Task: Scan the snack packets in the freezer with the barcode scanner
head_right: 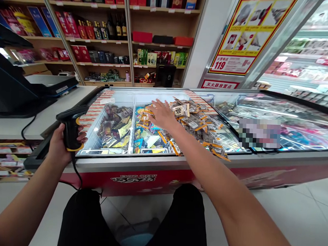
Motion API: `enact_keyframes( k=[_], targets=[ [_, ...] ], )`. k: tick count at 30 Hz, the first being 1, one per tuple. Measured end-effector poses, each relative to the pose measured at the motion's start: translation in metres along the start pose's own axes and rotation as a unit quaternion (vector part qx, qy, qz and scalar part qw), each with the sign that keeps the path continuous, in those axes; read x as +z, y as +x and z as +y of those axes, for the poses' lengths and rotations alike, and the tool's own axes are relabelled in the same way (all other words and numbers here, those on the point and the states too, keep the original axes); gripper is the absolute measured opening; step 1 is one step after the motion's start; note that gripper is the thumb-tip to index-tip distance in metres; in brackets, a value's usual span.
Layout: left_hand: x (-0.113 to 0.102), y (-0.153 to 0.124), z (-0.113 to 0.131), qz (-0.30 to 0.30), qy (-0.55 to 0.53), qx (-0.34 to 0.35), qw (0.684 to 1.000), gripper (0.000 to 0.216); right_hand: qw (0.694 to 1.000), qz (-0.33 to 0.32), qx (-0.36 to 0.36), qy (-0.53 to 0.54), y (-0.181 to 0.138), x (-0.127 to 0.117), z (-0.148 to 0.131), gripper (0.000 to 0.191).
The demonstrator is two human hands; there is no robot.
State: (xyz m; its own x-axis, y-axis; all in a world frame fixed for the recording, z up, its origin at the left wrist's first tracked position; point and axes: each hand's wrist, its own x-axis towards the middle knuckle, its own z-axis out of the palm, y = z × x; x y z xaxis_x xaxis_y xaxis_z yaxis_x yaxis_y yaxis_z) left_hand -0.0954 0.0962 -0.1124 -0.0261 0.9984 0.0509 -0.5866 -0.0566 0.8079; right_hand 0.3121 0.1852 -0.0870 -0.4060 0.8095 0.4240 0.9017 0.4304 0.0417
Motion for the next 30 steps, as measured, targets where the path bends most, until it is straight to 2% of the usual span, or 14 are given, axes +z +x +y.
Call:
enact_keyframes(
  k=[2, 5, 8, 10, 12, 15, 17, 20, 22, 26, 28, 30],
  targets=[
    [0.000, -0.001, 0.000, -0.012, 0.004, -0.009, 1.000, 0.032, 0.996, 0.027, 0.076, -0.035, -0.016, -0.008, 0.017, 0.058],
    [0.002, -0.002, 0.000, -0.042, 0.016, -0.016, 0.999, 0.038, 0.983, 0.000, 0.169, -0.072, -0.042, -0.011, 0.053, 0.070],
    [0.006, -0.004, 0.000, -0.066, 0.023, -0.021, 0.997, 0.041, 0.975, -0.061, 0.200, -0.081, -0.059, -0.010, 0.082, 0.072],
    [0.008, -0.006, -0.001, -0.078, 0.034, -0.024, 0.996, 0.042, 0.971, -0.072, 0.210, -0.084, -0.062, -0.013, 0.085, 0.074],
    [0.009, -0.006, -0.003, -0.098, 0.053, -0.026, 0.993, 0.045, 0.977, -0.036, 0.198, -0.077, -0.059, -0.019, 0.075, 0.071],
    [0.006, -0.005, -0.007, -0.122, 0.079, -0.038, 0.989, 0.049, 0.988, 0.068, 0.137, -0.029, -0.048, -0.028, 0.043, 0.056],
    [0.004, -0.004, -0.011, -0.122, 0.081, -0.050, 0.988, 0.046, 0.989, 0.091, 0.111, 0.030, -0.039, -0.028, 0.018, 0.050],
    [0.002, -0.003, -0.013, -0.117, 0.075, -0.061, 0.988, 0.040, 0.986, 0.030, 0.120, 0.107, -0.024, -0.015, -0.019, 0.051],
    [0.003, -0.004, -0.014, -0.116, 0.078, -0.060, 0.988, 0.039, 0.982, -0.017, 0.143, 0.124, -0.016, -0.001, -0.041, 0.063],
    [0.003, -0.006, -0.011, -0.126, 0.075, -0.053, 0.988, 0.039, 0.973, -0.030, 0.208, 0.096, 0.001, 0.026, -0.078, 0.086],
    [0.004, -0.007, -0.009, -0.141, 0.064, -0.056, 0.986, 0.037, 0.971, -0.021, 0.230, 0.066, 0.008, 0.034, -0.091, 0.083],
    [0.004, -0.008, -0.008, -0.153, 0.061, -0.059, 0.985, 0.035, 0.969, -0.019, 0.243, 0.044, 0.013, 0.039, -0.098, 0.068]
  ],
)
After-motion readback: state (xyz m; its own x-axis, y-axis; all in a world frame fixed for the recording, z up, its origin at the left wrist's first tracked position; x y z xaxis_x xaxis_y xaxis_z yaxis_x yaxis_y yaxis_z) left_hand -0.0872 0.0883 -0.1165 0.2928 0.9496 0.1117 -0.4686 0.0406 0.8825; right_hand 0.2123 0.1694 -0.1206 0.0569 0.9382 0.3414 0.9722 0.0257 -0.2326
